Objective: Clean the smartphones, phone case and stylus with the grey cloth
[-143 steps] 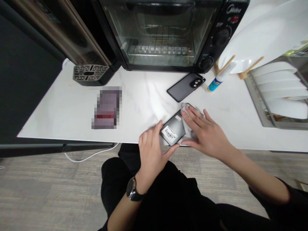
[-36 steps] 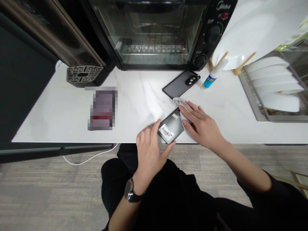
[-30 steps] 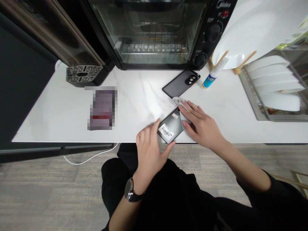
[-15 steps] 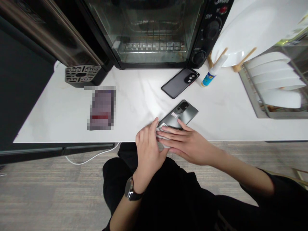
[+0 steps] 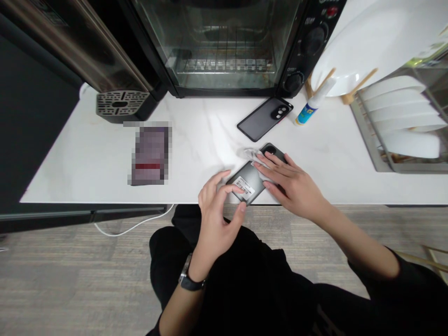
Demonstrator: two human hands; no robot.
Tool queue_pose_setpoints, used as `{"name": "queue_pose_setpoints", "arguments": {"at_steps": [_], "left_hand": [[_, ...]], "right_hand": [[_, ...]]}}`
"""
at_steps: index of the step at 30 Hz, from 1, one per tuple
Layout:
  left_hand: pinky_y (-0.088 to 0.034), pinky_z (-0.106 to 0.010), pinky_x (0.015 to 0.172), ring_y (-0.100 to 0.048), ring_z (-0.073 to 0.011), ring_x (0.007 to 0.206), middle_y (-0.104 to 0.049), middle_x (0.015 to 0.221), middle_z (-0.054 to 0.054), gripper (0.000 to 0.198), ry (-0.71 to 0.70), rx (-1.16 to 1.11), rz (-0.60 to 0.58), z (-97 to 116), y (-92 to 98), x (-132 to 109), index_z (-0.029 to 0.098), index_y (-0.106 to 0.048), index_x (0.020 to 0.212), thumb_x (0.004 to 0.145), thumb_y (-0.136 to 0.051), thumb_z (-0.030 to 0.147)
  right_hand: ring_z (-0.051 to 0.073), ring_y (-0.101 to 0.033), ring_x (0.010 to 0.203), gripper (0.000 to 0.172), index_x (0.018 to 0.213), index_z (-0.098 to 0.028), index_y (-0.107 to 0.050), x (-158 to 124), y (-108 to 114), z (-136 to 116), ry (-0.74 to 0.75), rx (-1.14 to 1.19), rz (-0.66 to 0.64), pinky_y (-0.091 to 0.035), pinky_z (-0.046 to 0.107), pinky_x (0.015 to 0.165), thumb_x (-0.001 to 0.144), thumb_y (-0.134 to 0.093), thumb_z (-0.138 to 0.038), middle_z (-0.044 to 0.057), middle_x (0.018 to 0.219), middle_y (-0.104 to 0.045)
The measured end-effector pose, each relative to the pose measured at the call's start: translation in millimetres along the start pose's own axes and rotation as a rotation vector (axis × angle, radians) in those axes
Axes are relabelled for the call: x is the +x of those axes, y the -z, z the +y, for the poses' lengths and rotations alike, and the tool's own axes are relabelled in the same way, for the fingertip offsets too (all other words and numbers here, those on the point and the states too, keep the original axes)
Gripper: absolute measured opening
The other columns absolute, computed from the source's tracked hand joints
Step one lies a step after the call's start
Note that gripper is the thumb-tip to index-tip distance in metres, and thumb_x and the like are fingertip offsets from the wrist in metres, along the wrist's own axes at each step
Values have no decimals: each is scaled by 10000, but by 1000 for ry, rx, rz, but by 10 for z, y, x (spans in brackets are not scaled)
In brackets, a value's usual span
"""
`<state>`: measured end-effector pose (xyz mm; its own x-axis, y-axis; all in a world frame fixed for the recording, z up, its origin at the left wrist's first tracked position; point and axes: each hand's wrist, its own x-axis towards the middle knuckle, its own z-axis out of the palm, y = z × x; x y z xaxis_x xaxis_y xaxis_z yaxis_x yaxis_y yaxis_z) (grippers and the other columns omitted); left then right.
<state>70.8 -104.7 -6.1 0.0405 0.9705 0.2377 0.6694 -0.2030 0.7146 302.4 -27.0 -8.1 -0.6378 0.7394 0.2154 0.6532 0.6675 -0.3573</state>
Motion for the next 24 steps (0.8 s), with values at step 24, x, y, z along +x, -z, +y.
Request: {"name": "queue_pose_setpoints", "arguments": {"at_steps": [24], "left_hand": [[-369,-387,1146,-557,-221,1258,-634,1188,-44,20,131,-831,31,52,146,-14,253,-653,1034,1022,-638,258]], "right_hand": [[267,-383,1590,527,1620,-257,-439,3,-14,4,-7,-1,27,-346,611,1288,1095,-461,-287,30,1686,-440]]}}
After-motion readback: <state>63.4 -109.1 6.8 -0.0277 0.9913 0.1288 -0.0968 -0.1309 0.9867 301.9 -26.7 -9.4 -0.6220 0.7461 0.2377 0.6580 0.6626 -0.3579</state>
